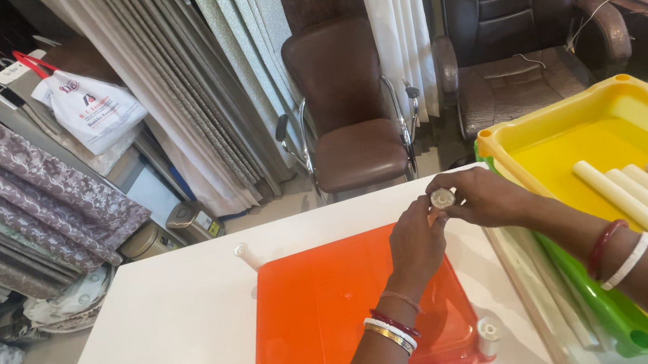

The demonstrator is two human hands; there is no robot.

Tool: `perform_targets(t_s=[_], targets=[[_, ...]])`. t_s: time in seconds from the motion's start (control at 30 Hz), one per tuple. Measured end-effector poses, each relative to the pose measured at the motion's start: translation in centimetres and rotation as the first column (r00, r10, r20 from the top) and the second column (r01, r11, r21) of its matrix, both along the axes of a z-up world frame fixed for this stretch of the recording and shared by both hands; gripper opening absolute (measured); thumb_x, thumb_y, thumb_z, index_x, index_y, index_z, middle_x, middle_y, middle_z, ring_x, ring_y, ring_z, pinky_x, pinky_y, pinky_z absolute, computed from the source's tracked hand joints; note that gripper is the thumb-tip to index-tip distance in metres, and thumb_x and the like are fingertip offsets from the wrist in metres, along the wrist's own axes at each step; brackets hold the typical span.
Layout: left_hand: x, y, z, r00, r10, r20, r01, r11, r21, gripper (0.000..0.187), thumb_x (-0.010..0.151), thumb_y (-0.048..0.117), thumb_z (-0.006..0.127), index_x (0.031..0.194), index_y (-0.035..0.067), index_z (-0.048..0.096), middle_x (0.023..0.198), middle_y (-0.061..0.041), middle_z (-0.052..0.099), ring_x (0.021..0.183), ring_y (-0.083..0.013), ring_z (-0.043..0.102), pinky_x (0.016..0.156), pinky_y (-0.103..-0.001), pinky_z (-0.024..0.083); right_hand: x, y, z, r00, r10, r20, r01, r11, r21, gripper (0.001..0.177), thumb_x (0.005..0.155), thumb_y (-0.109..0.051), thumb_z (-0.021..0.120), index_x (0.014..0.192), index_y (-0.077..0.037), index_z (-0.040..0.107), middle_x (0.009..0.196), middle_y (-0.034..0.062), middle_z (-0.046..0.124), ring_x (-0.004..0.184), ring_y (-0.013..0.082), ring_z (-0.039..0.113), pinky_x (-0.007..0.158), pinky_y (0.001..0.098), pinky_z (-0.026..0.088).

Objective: The person assembles a small plastic table by inserting white cylindrical legs into the corners of an orange tray, then places a yellow tray on top to form a two-tiered structure. The person handles the trays and legs by hand, aligning and securing each component.

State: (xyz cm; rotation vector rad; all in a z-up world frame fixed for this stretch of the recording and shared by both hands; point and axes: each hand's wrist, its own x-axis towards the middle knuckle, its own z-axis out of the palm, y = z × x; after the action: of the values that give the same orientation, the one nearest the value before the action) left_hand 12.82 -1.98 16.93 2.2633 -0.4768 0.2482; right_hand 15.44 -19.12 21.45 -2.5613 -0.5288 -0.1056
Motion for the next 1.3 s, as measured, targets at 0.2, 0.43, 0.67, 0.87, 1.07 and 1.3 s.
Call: perform_targets(t_s=[0.2, 0.43, 0.67, 0.87, 1.07, 1.3], targets=[[1.9, 3.1, -4.1, 0.996, -0.065, -0.053, 0.06, 0.994, -0.094, 0.026, 0.097, 0.02, 0.065, 0.119, 0.008, 0.059, 0.109, -0.015, 0.072, 0.104, -0.0407, 0.067, 0.082, -0.053, 0.052, 2.0, 2.4, -6.3, 0.981, -0.104, -0.161, 0.125, 0.984, 0.125, 0.041, 0.081, -0.02, 0.079, 0.119, -0.016, 0.066, 0.103, 0.0071, 0.081, 0.092, 0.0242, 0.081, 0.083, 0.0378, 0.061], [6.4, 2.5, -9.7, 0.986, -0.162, -0.036, 0.155, 0.976, -0.155, 0.029, 0.099, 0.014, 0.063, 0.127, 0.01, 0.057, 0.119, -0.017, 0.067, 0.112, -0.0411, 0.063, 0.09, -0.052, 0.05, 4.8, 2.5, -11.1, 0.951, -0.218, -0.219, 0.256, 0.953, 0.161, 0.04, 0.08, -0.021, 0.08, 0.116, -0.016, 0.064, 0.101, 0.0095, 0.082, 0.093, 0.0248, 0.081, 0.083, 0.0387, 0.061], [10.2, 1.3, -12.7, 0.943, -0.265, -0.202, 0.228, 0.955, -0.191, 0.065, 0.088, 0.012, 0.072, 0.146, 0.012, 0.044, 0.135, -0.015, 0.059, 0.126, -0.0341, 0.058, 0.102, -0.045, 0.048, 7.8, 2.3, -14.8, 0.914, -0.352, -0.199, 0.38, 0.917, 0.124, 0.043, 0.083, -0.029, 0.08, 0.116, -0.014, 0.058, 0.103, 0.0123, 0.076, 0.096, 0.0341, 0.075, 0.083, 0.0439, 0.058], [11.7, 0.7, -12.8, 0.916, -0.144, -0.374, 0.207, 0.969, 0.133, 0.07, 0.086, 0.029, 0.078, 0.146, 0.015, 0.043, 0.147, -0.011, 0.052, 0.144, -0.0333, 0.041, 0.118, -0.054, 0.027, 9.5, 1.3, -18.1, 0.908, -0.394, -0.144, 0.417, 0.885, 0.205, 0.044, 0.085, -0.035, 0.076, 0.116, -0.011, 0.057, 0.101, 0.0127, 0.075, 0.087, 0.0328, 0.074, 0.079, 0.0446, 0.058], [10.9, 1.0, -13.9, 0.957, -0.129, -0.26, 0.212, 0.922, 0.324, 0.093, 0.083, 0.039, 0.083, 0.151, 0.0, 0.033, 0.156, -0.017, 0.039, 0.153, -0.0331, 0.023, 0.124, -0.055, 0.011, 10.6, 0.0, -20.2, 0.9, -0.429, -0.075, 0.424, 0.828, 0.367, 0.045, 0.089, -0.036, 0.072, 0.117, -0.004, 0.057, 0.099, 0.0152, 0.074, 0.08, 0.0285, 0.075, 0.074, 0.0418, 0.059], [10.5, 1.9, -11.1, 0.929, -0.014, -0.37, 0.151, 0.927, 0.343, 0.108, 0.075, 0.052, 0.087, 0.151, -0.001, 0.033, 0.162, -0.017, 0.032, 0.155, -0.0302, 0.02, 0.127, -0.041, 0.015, 10.8, 0.6, -18.9, 0.872, -0.463, -0.16, 0.489, 0.801, 0.347, 0.045, 0.09, -0.036, 0.072, 0.12, -0.006, 0.059, 0.099, 0.0149, 0.075, 0.083, 0.0282, 0.076, 0.077, 0.0415, 0.059]])
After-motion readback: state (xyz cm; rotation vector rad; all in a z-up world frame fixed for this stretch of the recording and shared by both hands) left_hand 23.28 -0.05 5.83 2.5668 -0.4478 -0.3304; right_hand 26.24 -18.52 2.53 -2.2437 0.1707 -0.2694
